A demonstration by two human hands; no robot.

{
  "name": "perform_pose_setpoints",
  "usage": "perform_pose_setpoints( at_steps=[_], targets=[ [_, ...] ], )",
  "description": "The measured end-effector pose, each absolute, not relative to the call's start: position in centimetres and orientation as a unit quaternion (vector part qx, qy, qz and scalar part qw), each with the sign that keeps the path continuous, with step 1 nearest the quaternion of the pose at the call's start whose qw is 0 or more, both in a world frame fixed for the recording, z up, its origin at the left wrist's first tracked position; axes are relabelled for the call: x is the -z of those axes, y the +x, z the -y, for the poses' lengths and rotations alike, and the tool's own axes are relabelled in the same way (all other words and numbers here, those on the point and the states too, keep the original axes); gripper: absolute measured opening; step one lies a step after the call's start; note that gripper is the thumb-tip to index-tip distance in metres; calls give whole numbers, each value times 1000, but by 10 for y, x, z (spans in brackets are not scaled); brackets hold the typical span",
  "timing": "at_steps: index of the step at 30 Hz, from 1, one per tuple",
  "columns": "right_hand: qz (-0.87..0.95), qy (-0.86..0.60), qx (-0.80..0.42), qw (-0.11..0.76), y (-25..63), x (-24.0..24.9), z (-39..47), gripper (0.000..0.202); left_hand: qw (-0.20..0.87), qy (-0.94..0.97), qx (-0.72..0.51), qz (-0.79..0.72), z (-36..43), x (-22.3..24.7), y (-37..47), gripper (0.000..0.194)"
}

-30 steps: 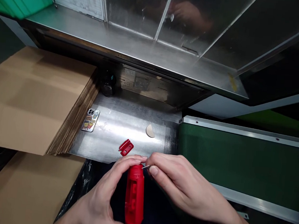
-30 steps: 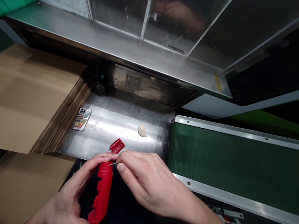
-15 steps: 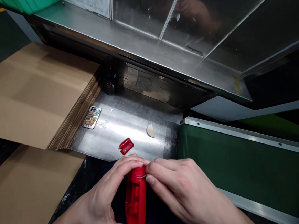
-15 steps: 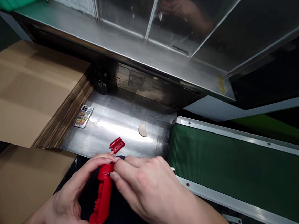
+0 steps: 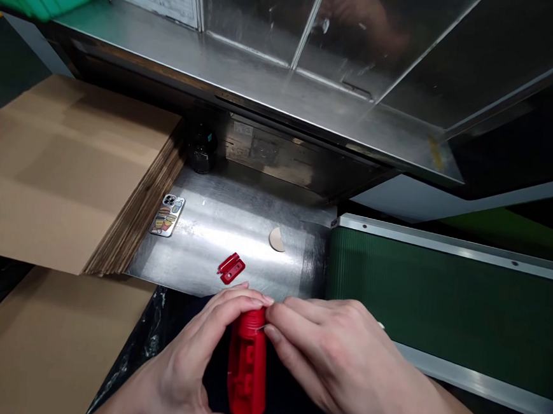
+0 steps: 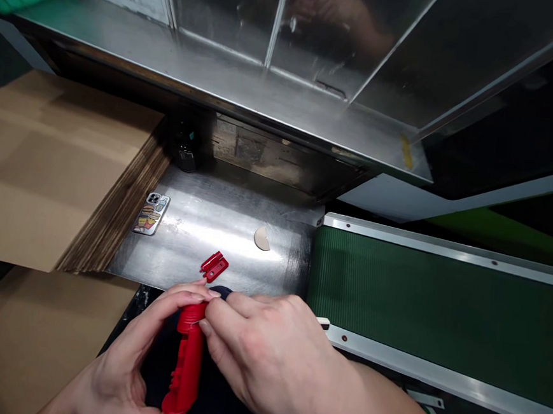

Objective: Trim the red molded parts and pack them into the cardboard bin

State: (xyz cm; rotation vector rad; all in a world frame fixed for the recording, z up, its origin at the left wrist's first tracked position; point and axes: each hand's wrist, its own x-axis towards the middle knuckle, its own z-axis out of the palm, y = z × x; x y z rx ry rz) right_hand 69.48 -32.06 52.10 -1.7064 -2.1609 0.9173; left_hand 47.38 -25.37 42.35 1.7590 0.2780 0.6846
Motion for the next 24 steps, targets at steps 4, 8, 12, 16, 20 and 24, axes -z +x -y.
perform_pose_setpoints(
  at_steps=[4,8,12,16,20,24],
  targets=[
    [733,-590,-325,98,693,-521,322,23,568,764,-285,-114,253,-423,474,110],
    [723,-597,-342,68,692,-521,324,25,567,769,-272,-117,253,-420,475,114],
    [723,-592,-354,43,693,-523,326,29,558,777,-266,-116,254,-421,474,115],
    [723,-595,-350,31,693,-525,328,32,555,781,-265,-108,254,-423,474,112],
    [722,-596,-349,25,693,-525,328,34,557,781,-263,-99,253,-422,475,110],
    [717,-598,-356,23,693,-525,328,33,557,783,-262,-95,252,-422,476,111]
  ],
)
